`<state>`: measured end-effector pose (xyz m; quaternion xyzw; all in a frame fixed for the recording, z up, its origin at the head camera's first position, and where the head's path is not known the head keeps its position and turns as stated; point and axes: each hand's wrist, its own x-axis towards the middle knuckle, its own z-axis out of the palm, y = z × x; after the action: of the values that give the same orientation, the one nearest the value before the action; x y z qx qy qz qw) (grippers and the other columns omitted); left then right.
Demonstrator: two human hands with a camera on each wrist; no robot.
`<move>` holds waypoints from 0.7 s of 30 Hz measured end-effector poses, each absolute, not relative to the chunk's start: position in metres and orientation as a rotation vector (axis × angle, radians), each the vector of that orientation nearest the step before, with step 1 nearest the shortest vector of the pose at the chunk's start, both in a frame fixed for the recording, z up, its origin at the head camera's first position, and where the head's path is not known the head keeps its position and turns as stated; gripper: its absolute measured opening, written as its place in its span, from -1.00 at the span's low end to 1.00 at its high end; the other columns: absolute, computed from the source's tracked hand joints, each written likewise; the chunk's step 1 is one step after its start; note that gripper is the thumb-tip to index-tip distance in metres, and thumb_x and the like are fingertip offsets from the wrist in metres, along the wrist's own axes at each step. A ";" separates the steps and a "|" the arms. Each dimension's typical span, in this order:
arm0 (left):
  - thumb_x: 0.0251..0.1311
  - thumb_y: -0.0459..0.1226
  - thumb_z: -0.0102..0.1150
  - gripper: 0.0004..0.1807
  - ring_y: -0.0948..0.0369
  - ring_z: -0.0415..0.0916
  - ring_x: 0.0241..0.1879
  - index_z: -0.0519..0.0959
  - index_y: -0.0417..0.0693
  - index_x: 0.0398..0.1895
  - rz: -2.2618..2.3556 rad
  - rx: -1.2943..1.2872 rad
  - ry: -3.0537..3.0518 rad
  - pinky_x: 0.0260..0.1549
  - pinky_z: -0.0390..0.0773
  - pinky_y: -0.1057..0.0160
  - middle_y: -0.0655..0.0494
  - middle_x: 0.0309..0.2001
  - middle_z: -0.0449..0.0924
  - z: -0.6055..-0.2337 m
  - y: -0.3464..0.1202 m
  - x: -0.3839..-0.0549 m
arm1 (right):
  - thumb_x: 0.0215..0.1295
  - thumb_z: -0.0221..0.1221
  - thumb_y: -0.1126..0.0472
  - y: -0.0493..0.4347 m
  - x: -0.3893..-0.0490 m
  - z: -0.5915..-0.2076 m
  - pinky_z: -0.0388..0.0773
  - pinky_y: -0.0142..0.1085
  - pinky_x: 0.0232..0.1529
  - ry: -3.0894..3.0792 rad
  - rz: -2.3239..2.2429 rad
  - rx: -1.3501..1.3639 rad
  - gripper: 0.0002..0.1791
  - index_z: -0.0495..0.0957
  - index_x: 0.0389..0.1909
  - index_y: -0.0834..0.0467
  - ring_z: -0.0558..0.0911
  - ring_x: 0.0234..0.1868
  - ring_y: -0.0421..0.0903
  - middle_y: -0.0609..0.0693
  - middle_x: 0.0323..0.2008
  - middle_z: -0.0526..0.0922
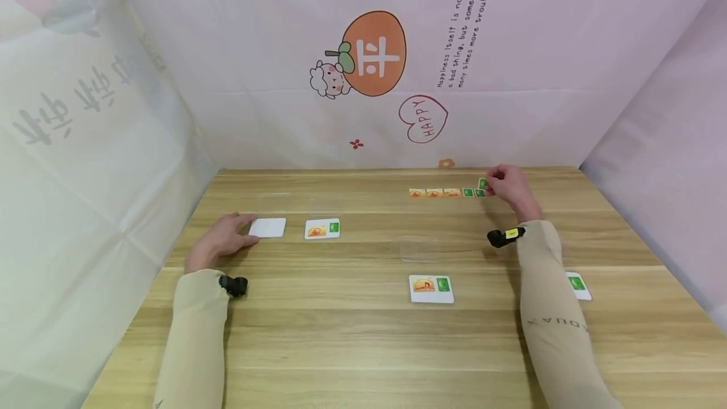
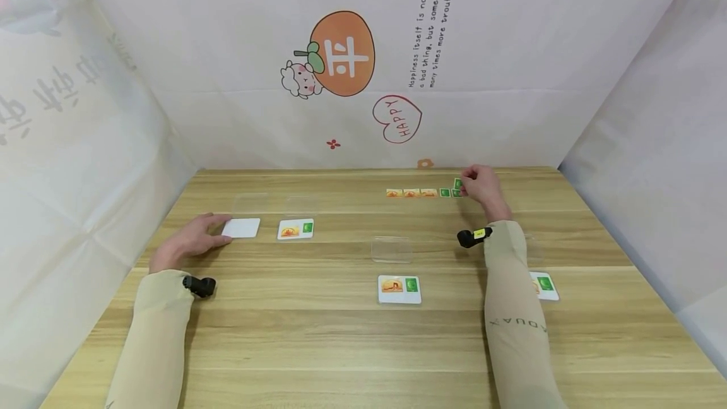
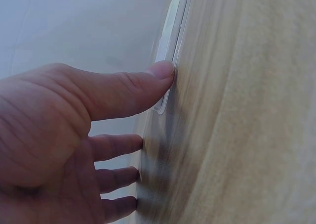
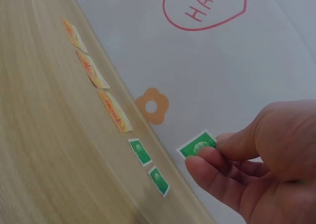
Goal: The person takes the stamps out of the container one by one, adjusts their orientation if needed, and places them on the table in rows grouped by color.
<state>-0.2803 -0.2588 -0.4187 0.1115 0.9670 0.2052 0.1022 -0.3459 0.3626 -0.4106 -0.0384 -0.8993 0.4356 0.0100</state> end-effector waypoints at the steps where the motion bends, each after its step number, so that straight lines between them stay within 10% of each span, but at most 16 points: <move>1: 0.35 -0.16 0.12 -0.33 -0.40 0.05 0.38 0.23 -0.25 0.44 0.606 0.328 2.855 0.30 0.12 -0.36 -0.52 0.39 0.11 -0.419 -0.259 -0.280 | 0.50 -0.07 0.25 0.363 -0.346 -0.412 0.65 -0.10 -0.03 -2.812 1.359 -0.127 -0.66 0.38 0.11 0.43 0.65 -0.27 -0.14 0.30 -0.05 0.51; 21: 0.34 -0.16 0.14 -0.33 -0.40 0.06 0.37 0.24 -0.26 0.43 0.618 0.351 2.851 0.29 0.14 -0.36 -0.52 0.39 0.12 -0.421 -0.260 -0.283 | 0.49 -0.03 0.28 0.389 -0.350 -0.421 0.68 -0.26 -0.16 -2.895 1.425 -0.140 -0.65 0.38 0.09 0.49 0.64 -0.30 -0.14 0.28 -0.13 0.53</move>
<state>-0.2830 -0.2605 -0.4211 0.1187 0.9653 0.2092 0.1017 -0.3497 0.3890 -0.4213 -0.0434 -0.8955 0.4408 -0.0443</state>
